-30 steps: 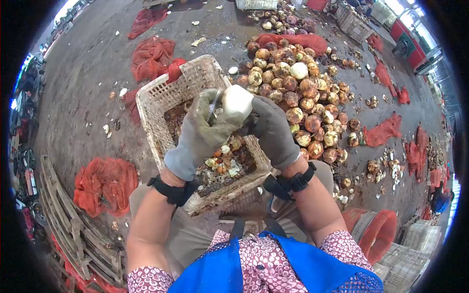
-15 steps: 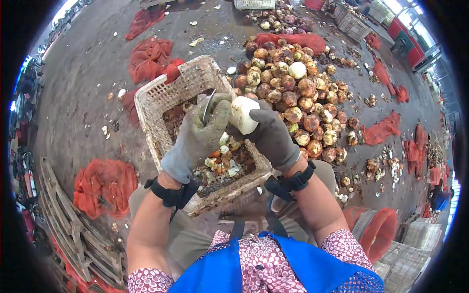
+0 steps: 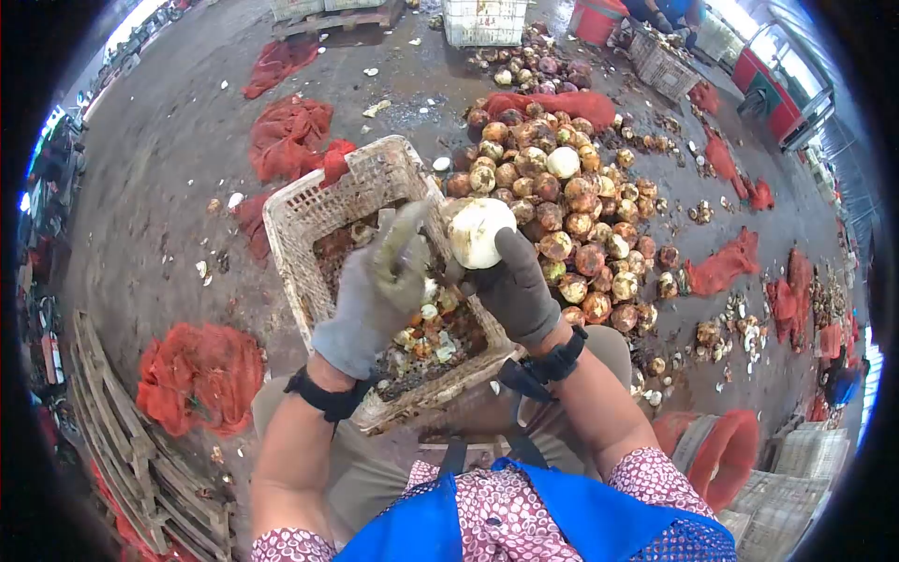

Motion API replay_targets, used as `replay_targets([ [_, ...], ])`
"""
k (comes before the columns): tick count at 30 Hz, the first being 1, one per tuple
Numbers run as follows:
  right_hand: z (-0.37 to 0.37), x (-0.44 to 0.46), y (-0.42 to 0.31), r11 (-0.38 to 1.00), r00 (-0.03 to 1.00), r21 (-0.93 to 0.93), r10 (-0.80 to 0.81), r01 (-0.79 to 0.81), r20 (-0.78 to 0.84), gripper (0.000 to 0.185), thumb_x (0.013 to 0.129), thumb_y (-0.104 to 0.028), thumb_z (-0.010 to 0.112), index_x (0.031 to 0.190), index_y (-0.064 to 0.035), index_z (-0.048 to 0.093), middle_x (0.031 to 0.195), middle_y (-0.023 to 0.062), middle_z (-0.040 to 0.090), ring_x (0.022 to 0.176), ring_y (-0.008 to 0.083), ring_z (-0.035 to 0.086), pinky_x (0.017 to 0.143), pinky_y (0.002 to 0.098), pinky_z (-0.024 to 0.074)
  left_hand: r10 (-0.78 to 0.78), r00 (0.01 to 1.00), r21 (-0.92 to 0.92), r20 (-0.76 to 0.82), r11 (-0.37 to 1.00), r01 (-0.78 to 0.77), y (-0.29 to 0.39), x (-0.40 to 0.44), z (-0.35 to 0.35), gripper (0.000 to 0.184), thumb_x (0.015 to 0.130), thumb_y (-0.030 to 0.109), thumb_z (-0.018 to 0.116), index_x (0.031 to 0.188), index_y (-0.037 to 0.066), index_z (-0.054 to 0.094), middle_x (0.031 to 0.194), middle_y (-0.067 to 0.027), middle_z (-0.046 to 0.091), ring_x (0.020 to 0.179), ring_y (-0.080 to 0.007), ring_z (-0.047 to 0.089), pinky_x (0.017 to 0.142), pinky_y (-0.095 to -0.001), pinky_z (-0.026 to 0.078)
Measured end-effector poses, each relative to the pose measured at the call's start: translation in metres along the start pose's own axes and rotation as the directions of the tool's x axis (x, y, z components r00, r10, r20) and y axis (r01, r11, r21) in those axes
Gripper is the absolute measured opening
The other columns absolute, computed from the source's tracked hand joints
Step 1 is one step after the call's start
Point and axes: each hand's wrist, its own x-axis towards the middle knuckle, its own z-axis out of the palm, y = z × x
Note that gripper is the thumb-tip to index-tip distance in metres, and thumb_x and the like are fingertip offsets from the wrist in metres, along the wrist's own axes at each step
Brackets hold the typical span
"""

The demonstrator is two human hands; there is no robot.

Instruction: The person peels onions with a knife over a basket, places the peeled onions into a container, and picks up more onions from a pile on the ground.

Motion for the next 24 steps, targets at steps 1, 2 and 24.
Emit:
replay_targets([
  [1, 0.003, -0.001, -0.001, 0.998, 0.999, -0.058, -0.038, 0.038, 0.007, 0.067, 0.085, -0.054, 0.069, 0.128, -0.0053, 0.051, 0.102, 0.0050, 0.065, 0.082, 0.0140, 0.066, 0.060, 0.0261, 0.0539, -0.002, 1.000, -0.006, -0.008, 1.000, 0.002, -0.003, -0.003, 0.006, 0.044, 0.093, 0.003, 0.050, 0.136, 0.004, 0.052, 0.106, -0.0153, 0.069, 0.083, -0.0185, 0.070, 0.065, -0.0315, 0.054],
  [2, 0.008, -0.001, -0.003, 0.994, 0.997, -0.092, -0.070, 0.067, -0.026, 0.077, 0.080, -0.054, 0.074, 0.133, -0.0055, 0.046, 0.108, 0.0045, 0.063, 0.087, 0.0127, 0.065, 0.063, 0.0261, 0.0539, 0.118, 0.993, 0.094, -0.003, 0.989, -0.117, -0.011, -0.006, 0.013, 0.049, 0.091, 0.002, 0.051, 0.140, 0.005, 0.048, 0.107, -0.0192, 0.069, 0.087, -0.0266, 0.070, 0.069, -0.0366, 0.055],
  [24, 0.023, -0.010, 0.006, 0.982, 0.999, -0.189, 0.032, -0.028, 0.021, 0.067, 0.087, -0.052, 0.068, 0.131, -0.0058, 0.049, 0.114, 0.0034, 0.060, 0.099, 0.0129, 0.062, 0.083, 0.0313, 0.0546, 0.137, 0.979, 0.353, 0.148, 0.918, -0.182, -0.022, -0.012, 0.011, 0.093, 0.072, 0.000, 0.068, 0.153, 0.005, 0.022, 0.127, -0.0268, 0.058, 0.111, -0.0427, 0.061, 0.090, -0.0455, 0.053],
])
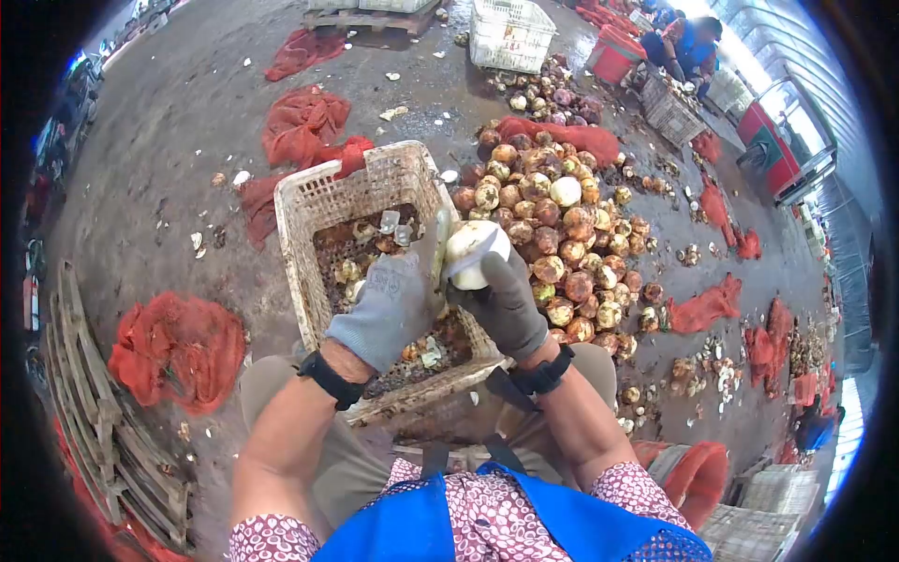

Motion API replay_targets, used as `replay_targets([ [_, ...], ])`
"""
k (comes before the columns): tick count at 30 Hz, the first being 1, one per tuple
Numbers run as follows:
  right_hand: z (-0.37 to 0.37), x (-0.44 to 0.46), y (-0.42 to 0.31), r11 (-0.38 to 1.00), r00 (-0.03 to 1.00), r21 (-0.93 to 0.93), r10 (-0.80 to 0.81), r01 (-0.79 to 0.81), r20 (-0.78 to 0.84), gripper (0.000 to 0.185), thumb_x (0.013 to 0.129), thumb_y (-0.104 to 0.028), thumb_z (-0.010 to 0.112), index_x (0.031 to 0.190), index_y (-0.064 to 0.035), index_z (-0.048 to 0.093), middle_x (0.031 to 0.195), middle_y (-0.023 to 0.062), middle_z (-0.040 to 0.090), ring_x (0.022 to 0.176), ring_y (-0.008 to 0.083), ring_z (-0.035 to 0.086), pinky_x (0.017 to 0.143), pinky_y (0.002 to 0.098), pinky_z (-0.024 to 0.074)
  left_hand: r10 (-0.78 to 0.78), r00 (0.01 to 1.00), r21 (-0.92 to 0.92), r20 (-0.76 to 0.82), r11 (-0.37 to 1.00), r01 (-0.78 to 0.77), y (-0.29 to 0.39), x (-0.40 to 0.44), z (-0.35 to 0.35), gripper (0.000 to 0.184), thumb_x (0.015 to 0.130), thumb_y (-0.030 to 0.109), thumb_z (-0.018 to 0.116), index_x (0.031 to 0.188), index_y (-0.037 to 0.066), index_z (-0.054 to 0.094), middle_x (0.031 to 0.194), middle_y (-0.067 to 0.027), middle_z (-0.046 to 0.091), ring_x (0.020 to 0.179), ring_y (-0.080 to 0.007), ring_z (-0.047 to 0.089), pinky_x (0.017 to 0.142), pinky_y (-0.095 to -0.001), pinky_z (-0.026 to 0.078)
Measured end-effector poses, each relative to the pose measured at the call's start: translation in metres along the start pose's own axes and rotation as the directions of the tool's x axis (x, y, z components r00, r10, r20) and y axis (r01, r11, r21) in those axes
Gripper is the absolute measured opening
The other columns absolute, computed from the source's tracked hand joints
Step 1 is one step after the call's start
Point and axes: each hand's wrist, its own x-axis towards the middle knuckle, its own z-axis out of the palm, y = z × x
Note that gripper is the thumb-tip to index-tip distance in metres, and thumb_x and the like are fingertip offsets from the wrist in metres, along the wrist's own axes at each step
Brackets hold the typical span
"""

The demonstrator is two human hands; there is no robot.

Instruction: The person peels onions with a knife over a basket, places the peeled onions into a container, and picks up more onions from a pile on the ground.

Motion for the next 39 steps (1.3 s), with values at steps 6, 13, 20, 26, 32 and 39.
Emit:
replay_targets([
  [6, 0.012, -0.007, 0.000, 0.997, 0.999, 0.073, 0.009, -0.012, 0.042, 0.063, 0.084, -0.042, 0.069, 0.131, -0.0060, 0.049, 0.111, 0.0040, 0.061, 0.097, 0.0163, 0.063, 0.079, 0.0310, 0.0548, -0.081, 0.996, -0.001, 0.043, 0.997, 0.082, 0.006, -0.013, -0.011, 0.088, 0.076, 0.003, 0.067, 0.152, 0.005, 0.023, 0.120, -0.0273, 0.062, 0.102, -0.0423, 0.065, 0.085, -0.0470, 0.054],
  [13, 0.024, -0.011, -0.009, 0.998, 0.998, -0.029, 0.054, -0.053, 0.033, 0.067, 0.078, -0.041, 0.070, 0.130, -0.0036, 0.050, 0.106, 0.0052, 0.063, 0.090, 0.0147, 0.062, 0.072, 0.0290, 0.0531, -0.062, 0.997, -0.051, -0.037, 0.997, 0.060, 0.002, -0.026, -0.009, 0.083, 0.080, 0.009, 0.069, 0.151, 0.005, 0.026, 0.125, -0.0249, 0.061, 0.106, -0.0420, 0.063, 0.087, -0.0465, 0.054],
  [20, 0.032, -0.013, -0.004, 0.995, 0.995, 0.088, 0.041, -0.049, 0.091, 0.068, 0.075, -0.035, 0.068, 0.132, -0.0019, 0.049, 0.110, 0.0056, 0.062, 0.093, 0.0150, 0.063, 0.077, 0.0289, 0.0539, -0.071, 0.991, -0.021, -0.115, 0.997, 0.069, -0.019, -0.028, -0.002, 0.082, 0.078, 0.003, 0.070, 0.150, 0.010, 0.031, 0.126, -0.0237, 0.060, 0.116, -0.0408, 0.059, 0.093, -0.0441, 0.052],
  [26, 0.030, -0.008, -0.007, 0.992, 0.988, -0.056, 0.122, -0.117, 0.098, 0.079, 0.066, -0.025, 0.078, 0.135, -0.0012, 0.048, 0.110, 0.0056, 0.064, 0.094, 0.0155, 0.066, 0.078, 0.0286, 0.0556, -0.097, 0.988, -0.055, -0.118, 0.994, 0.091, -0.010, -0.037, -0.006, 0.087, 0.074, 0.010, 0.078, 0.149, 0.013, 0.034, 0.118, -0.0188, 0.066, 0.110, -0.0393, 0.063, 0.089, -0.0439, 0.053],
  [32, 0.010, -0.008, -0.009, 0.982, 0.967, -0.018, 0.188, -0.187, 0.172, 0.082, 0.064, -0.023, 0.079, 0.137, -0.0005, 0.047, 0.115, 0.0092, 0.065, 0.100, 0.0191, 0.066, 0.085, 0.0324, 0.0551, -0.180, 0.957, -0.624, 0.229, 0.727, 0.286, -0.009, -0.036, -0.014, 0.060, 0.079, 0.008, 0.075, 0.135, 0.008, 0.051, 0.115, -0.0084, 0.068, 0.100, -0.0186, 0.064, 0.085, -0.0360, 0.053],
  [39, -0.006, 0.004, -0.002, 0.948, 0.968, -0.284, 0.195, -0.144, 0.159, 0.097, 0.067, -0.022, 0.078, 0.152, -0.0035, 0.032, 0.140, 0.0070, 0.050, 0.123, 0.0163, 0.049, 0.101, 0.0301, 0.0426, -0.231, 0.896, -0.569, 0.379, 0.706, 0.422, -0.022, -0.029, -0.040, 0.027, 0.097, 0.020, 0.054, 0.113, 0.002, 0.065, 0.085, 0.0019, 0.064, 0.068, -0.0101, 0.056, 0.059, -0.0295, 0.047],
])
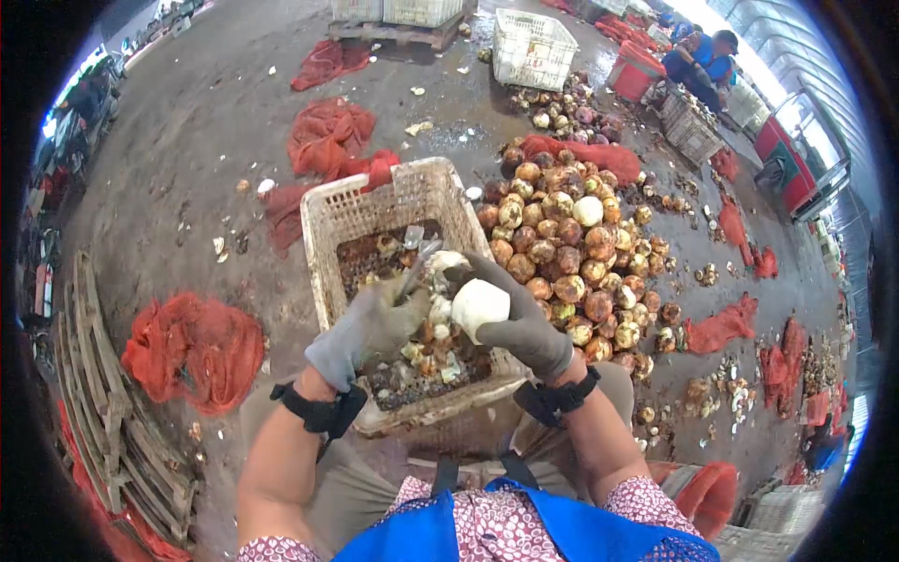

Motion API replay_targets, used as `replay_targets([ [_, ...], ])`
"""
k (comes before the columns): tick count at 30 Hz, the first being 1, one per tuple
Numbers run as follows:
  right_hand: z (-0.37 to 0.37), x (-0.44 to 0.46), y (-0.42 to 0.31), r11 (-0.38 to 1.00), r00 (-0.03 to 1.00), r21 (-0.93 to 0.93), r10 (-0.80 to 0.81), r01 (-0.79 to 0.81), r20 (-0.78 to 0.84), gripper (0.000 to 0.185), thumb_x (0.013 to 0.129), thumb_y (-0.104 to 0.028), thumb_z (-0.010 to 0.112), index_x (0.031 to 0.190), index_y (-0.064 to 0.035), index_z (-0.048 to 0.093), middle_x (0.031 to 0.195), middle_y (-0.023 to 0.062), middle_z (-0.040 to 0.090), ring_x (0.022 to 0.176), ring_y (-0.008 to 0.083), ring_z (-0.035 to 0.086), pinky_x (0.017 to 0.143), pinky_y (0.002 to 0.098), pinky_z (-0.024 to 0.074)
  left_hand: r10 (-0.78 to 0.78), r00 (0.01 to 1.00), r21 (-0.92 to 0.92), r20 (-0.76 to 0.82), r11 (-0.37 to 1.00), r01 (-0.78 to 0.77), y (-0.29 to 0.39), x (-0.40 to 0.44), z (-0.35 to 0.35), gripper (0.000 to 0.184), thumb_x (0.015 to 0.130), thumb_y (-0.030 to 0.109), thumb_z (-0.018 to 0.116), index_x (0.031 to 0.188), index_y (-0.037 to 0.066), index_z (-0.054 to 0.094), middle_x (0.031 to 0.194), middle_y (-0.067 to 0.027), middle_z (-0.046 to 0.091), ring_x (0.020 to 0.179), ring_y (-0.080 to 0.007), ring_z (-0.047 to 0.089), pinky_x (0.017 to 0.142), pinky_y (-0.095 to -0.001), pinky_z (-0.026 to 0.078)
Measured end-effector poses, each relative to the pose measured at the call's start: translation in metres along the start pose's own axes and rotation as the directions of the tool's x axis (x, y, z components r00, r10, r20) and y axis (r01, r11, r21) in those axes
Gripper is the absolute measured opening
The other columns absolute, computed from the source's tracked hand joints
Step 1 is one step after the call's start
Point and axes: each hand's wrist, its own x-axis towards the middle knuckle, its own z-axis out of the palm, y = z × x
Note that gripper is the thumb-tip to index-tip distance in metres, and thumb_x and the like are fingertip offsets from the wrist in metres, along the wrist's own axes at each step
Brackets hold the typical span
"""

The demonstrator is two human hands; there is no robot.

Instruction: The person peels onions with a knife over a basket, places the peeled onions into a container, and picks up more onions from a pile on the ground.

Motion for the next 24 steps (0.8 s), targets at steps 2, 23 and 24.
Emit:
replay_targets([
  [2, -0.006, 0.003, 0.008, 0.993, 0.998, -0.102, -0.060, 0.057, -0.026, 0.100, 0.069, -0.017, 0.076, 0.154, -0.0052, 0.026, 0.139, 0.0096, 0.049, 0.127, 0.0172, 0.046, 0.102, 0.0304, 0.0417, -0.063, 0.982, -0.210, -0.180, 0.977, 0.025, 0.010, 0.000, -0.001, 0.030, 0.099, 0.029, 0.055, 0.112, 0.003, 0.065, 0.083, 0.0033, 0.062, 0.064, -0.0085, 0.053, 0.057, -0.0272, 0.046],
  [23, -0.019, -0.008, -0.004, 0.997, 0.967, -0.059, 0.040, -0.057, -0.253, 0.043, 0.093, -0.024, 0.067, 0.128, -0.0012, 0.058, 0.112, 0.0016, 0.064, 0.101, 0.0095, 0.058, 0.089, 0.0264, 0.0478, 0.090, 0.996, -0.490, -0.008, 0.868, -0.083, 0.023, 0.043, 0.040, 0.030, 0.100, 0.024, 0.052, 0.121, 0.003, 0.057, 0.084, -0.0108, 0.072, 0.056, -0.0069, 0.058, 0.046, -0.0198, 0.039],
  [24, -0.022, -0.010, -0.005, 0.988, 0.968, -0.110, 0.083, -0.111, -0.237, 0.042, 0.093, -0.025, 0.067, 0.128, -0.0013, 0.059, 0.113, 0.0015, 0.064, 0.102, 0.0100, 0.058, 0.089, 0.0267, 0.0478, 0.083, 0.997, -0.492, -0.004, 0.867, -0.074, 0.026, 0.043, 0.034, 0.030, 0.100, 0.024, 0.052, 0.121, 0.003, 0.057, 0.084, -0.0108, 0.072, 0.056, -0.0069, 0.058, 0.046, -0.0198, 0.039],
])
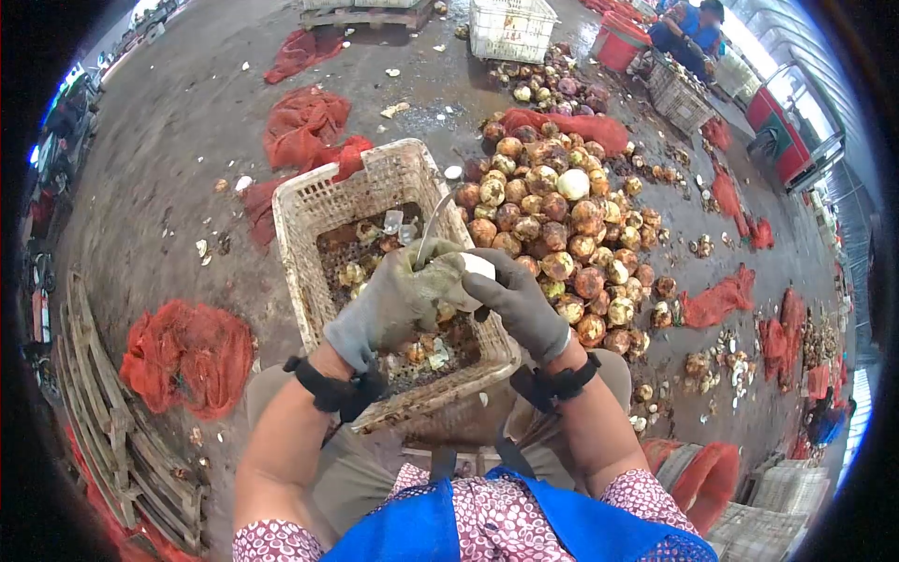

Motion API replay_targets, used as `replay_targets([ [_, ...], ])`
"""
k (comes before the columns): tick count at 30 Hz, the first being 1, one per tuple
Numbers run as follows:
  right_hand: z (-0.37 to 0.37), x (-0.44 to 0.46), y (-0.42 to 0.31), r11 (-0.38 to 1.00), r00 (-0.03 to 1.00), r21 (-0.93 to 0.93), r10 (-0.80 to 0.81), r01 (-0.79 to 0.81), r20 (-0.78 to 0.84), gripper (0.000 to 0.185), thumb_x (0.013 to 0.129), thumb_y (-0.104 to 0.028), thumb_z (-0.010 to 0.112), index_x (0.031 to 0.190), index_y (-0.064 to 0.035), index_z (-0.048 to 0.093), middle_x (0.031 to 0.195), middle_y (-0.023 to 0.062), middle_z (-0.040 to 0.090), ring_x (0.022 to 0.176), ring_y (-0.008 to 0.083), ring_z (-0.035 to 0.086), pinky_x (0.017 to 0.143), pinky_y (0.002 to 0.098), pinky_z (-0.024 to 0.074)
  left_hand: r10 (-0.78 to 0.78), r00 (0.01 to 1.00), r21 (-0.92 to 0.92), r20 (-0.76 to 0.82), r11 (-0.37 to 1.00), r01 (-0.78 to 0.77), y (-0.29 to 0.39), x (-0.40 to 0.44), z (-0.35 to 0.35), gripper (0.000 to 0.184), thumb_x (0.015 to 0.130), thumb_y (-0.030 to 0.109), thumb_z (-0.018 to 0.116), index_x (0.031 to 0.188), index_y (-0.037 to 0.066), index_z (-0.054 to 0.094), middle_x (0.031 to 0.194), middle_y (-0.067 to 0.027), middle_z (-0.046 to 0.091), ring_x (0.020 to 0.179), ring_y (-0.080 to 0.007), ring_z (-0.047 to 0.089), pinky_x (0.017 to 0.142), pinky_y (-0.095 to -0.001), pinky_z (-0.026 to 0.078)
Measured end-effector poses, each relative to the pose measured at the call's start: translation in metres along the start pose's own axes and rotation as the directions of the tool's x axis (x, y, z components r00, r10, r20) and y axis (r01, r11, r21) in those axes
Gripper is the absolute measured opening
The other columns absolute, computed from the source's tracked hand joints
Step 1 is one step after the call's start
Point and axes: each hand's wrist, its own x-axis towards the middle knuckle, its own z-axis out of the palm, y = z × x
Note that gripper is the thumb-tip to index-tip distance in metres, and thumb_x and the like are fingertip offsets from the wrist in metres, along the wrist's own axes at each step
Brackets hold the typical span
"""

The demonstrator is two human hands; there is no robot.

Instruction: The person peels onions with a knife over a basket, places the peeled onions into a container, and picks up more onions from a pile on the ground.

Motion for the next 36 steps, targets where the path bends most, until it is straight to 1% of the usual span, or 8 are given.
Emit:
replay_targets([
  [9, 0.000, 0.002, 0.010, 0.994, 0.999, -0.111, 0.021, -0.017, 0.035, 0.040, 0.090, -0.032, 0.068, 0.112, 0.0013, 0.068, 0.102, 0.0055, 0.069, 0.094, 0.0126, 0.062, 0.083, 0.0292, 0.0501, 0.244, 0.967, 0.475, 0.075, 0.844, -0.249, -0.043, 0.009, -0.017, 0.016, 0.098, 0.017, 0.052, 0.095, 0.005, 0.061, 0.076, 0.0043, 0.057, 0.065, -0.0040, 0.049, 0.053, -0.0235, 0.041],
  [17, 0.008, 0.006, 0.015, 0.988, 0.997, -0.134, 0.072, -0.070, 0.006, 0.040, 0.089, -0.035, 0.069, 0.106, 0.0021, 0.069, 0.095, 0.0046, 0.068, 0.086, 0.0114, 0.062, 0.078, 0.0268, 0.0501, -0.088, 0.993, -0.243, -0.078, 0.968, 0.067, -0.050, 0.013, -0.017, 0.014, 0.093, 0.013, 0.055, 0.085, 0.004, 0.061, 0.069, 0.0031, 0.056, 0.060, -0.0050, 0.050, 0.048, -0.0257, 0.040],
  [19, 0.011, 0.005, 0.017, 0.994, 0.998, -0.084, 0.064, -0.065, -0.013, 0.039, 0.089, -0.033, 0.068, 0.105, 0.0022, 0.069, 0.096, 0.0052, 0.068, 0.087, 0.0119, 0.063, 0.078, 0.0268, 0.0502, 0.051, 0.992, 0.544, -0.117, 0.839, 0.021, -0.033, 0.012, -0.016, 0.010, 0.092, 0.009, 0.056, 0.084, 0.005, 0.061, 0.076, 0.0031, 0.058, 0.070, -0.0054, 0.053, 0.057, -0.0249, 0.044],
  [22, 0.007, 0.011, 0.026, 0.994, 0.996, 0.061, 0.088, -0.086, -0.029, 0.040, 0.089, -0.030, 0.065, 0.113, 0.0022, 0.065, 0.102, 0.0071, 0.068, 0.094, 0.0151, 0.064, 0.084, 0.0294, 0.0512, 0.386, 0.914, 0.770, -0.127, 0.620, -0.155, -0.045, 0.016, -0.019, 0.004, 0.089, 0.005, 0.059, 0.092, 0.005, 0.063, 0.084, 0.0013, 0.061, 0.075, -0.0082, 0.054, 0.063, -0.0278, 0.048],
  [24, 0.008, 0.012, 0.023, 0.981, 0.993, 0.156, 0.119, -0.115, -0.018, 0.044, 0.090, -0.028, 0.062, 0.122, 0.0022, 0.061, 0.108, 0.0084, 0.068, 0.102, 0.0178, 0.065, 0.089, 0.0320, 0.0521, 0.444, 0.867, 0.731, -0.226, 0.666, -0.150, -0.052, 0.018, -0.024, 0.018, 0.084, 0.002, 0.062, 0.101, 0.005, 0.062, 0.092, -0.0069, 0.066, 0.080, -0.0179, 0.063, 0.070, -0.0346, 0.052],
  [27, 0.008, 0.012, 0.019, 0.772, 0.990, 0.632, -0.124, 0.057, 0.062, 0.048, 0.092, -0.026, 0.055, 0.129, 0.0045, 0.054, 0.116, 0.0123, 0.065, 0.102, 0.0203, 0.065, 0.086, 0.0332, 0.0549, 0.559, 0.824, 0.970, -0.096, 0.237, -0.048, -0.021, 0.009, -0.027, 0.034, 0.079, 0.009, 0.063, 0.112, 0.006, 0.058, 0.102, -0.0184, 0.064, 0.091, -0.0374, 0.066, 0.076, -0.0487, 0.053],
  [34, -0.002, 0.015, 0.031, 0.588, 0.997, 0.809, -0.061, 0.000, 0.044, 0.057, 0.095, -0.039, 0.057, 0.136, 0.0000, 0.049, 0.114, 0.0136, 0.066, 0.099, 0.0287, 0.068, 0.087, 0.0402, 0.0553, 0.294, 0.882, 0.922, -0.370, 0.236, 0.308, -0.011, 0.010, -0.026, 0.030, 0.089, 0.019, 0.062, 0.116, 0.006, 0.065, 0.110, -0.0233, 0.066, 0.098, -0.0426, 0.064, 0.082, -0.0459, 0.053],
  [36, -0.003, 0.015, 0.035, 0.637, 0.998, 0.770, -0.057, 0.032, 0.005, 0.053, 0.097, -0.041, 0.057, 0.132, -0.0018, 0.052, 0.111, 0.0128, 0.067, 0.095, 0.0292, 0.069, 0.085, 0.0422, 0.0579, 0.491, 0.850, 0.953, -0.193, 0.299, 0.043, -0.028, 0.014, -0.028, 0.025, 0.094, 0.019, 0.060, 0.112, 0.003, 0.066, 0.102, -0.0214, 0.069, 0.089, -0.0347, 0.069, 0.079, -0.0406, 0.054],
])
